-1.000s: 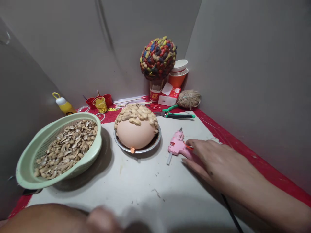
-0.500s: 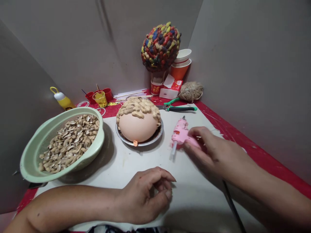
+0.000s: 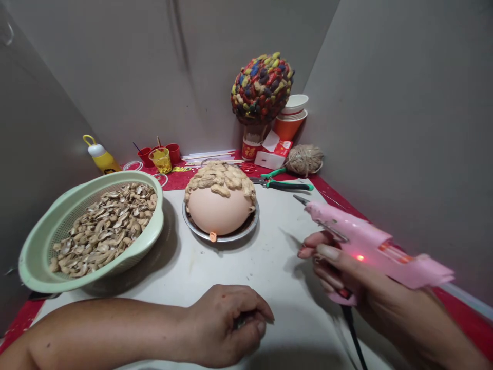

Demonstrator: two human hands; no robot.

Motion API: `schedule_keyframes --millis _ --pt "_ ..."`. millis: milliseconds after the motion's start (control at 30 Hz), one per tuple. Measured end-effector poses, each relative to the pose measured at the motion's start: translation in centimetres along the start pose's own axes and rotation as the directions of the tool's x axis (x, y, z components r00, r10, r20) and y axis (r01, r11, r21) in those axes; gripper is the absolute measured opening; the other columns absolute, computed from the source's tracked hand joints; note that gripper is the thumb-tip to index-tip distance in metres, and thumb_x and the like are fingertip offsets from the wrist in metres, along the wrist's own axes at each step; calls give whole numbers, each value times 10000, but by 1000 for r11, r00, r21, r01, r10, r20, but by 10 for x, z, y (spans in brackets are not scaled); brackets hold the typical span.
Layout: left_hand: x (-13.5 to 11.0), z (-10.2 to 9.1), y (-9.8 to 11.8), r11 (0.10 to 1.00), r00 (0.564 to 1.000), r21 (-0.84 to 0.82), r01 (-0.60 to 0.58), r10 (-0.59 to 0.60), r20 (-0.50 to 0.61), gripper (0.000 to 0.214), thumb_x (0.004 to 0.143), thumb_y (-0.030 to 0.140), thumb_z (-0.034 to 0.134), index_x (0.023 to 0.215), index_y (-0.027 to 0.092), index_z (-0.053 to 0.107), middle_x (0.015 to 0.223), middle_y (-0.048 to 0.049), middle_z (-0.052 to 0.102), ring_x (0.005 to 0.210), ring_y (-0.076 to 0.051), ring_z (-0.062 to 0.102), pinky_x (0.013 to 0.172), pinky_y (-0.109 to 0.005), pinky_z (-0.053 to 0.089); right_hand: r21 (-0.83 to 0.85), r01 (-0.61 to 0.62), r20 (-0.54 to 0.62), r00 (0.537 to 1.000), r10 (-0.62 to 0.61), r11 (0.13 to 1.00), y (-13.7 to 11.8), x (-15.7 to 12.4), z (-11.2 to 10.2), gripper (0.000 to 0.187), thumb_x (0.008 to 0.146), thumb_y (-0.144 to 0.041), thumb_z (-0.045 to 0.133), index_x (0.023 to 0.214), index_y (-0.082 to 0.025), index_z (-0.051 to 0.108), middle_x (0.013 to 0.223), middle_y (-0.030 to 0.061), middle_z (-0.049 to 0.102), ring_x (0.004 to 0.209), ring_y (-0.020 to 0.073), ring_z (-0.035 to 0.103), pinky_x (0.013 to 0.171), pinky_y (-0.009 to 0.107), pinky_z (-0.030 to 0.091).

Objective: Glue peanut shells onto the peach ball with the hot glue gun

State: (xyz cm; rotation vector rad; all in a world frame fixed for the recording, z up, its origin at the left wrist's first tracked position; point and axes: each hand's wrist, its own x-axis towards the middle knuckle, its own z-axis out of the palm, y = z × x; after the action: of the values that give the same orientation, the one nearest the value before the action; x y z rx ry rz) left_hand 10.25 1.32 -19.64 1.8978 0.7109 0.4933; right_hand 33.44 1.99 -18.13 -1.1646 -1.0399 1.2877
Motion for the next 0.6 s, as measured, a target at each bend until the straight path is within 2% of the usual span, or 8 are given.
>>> schedule_keyframes --millis 100,233,300,400,500,600 --pt "1 2 -5 998 998 34 -61 62 -33 259 807 128 525 1009 86 681 806 -103 666 675 -154 589 654 -234 483 55 -25 -21 999 26 998 -13 4 0 258 808 -445 703 842 -191 673 673 -5 546 452 55 371 365 152 330" --pt "0 5 -10 993 993 61 -105 108 -55 297 759 66 526 1008 80 688 828 -117 670 753 -175 626 707 -245 506 107 136 -97 987 -126 985 -41 15 11 227 743 -406 759 753 -190 689 700 -5 560 476 60 419 413 160 397" --pt "-1 5 -11 993 992 58 -106 110 -56 293 769 62 519 1003 79 693 825 -121 680 784 -182 640 733 -248 513 155 206 -130 974 -187 966 -47 21 19 230 701 -406 792 705 -203 683 716 -8 574 505 70 458 435 159 419" --pt "-1 4 -8 993 993 40 -108 110 -51 241 799 101 521 952 81 706 831 -137 704 805 -191 660 752 -248 525 183 240 -127 967 -219 953 -37 29 28 272 702 -467 781 699 -218 671 663 -20 548 532 88 473 443 154 417" --pt "0 1 -3 994 994 25 -108 109 -29 223 844 162 509 907 105 715 831 -131 729 815 -188 681 770 -234 532 160 215 -109 974 -200 963 -16 36 29 308 728 -508 757 713 -216 659 624 -21 536 549 92 480 476 146 424" --pt "1 -1 0 994 991 20 -104 102 81 288 899 214 457 989 116 712 919 -131 750 867 -191 704 805 -225 532 163 162 -77 986 -151 973 0 41 26 310 753 -514 739 737 -216 655 628 -16 544 564 96 497 495 145 434"
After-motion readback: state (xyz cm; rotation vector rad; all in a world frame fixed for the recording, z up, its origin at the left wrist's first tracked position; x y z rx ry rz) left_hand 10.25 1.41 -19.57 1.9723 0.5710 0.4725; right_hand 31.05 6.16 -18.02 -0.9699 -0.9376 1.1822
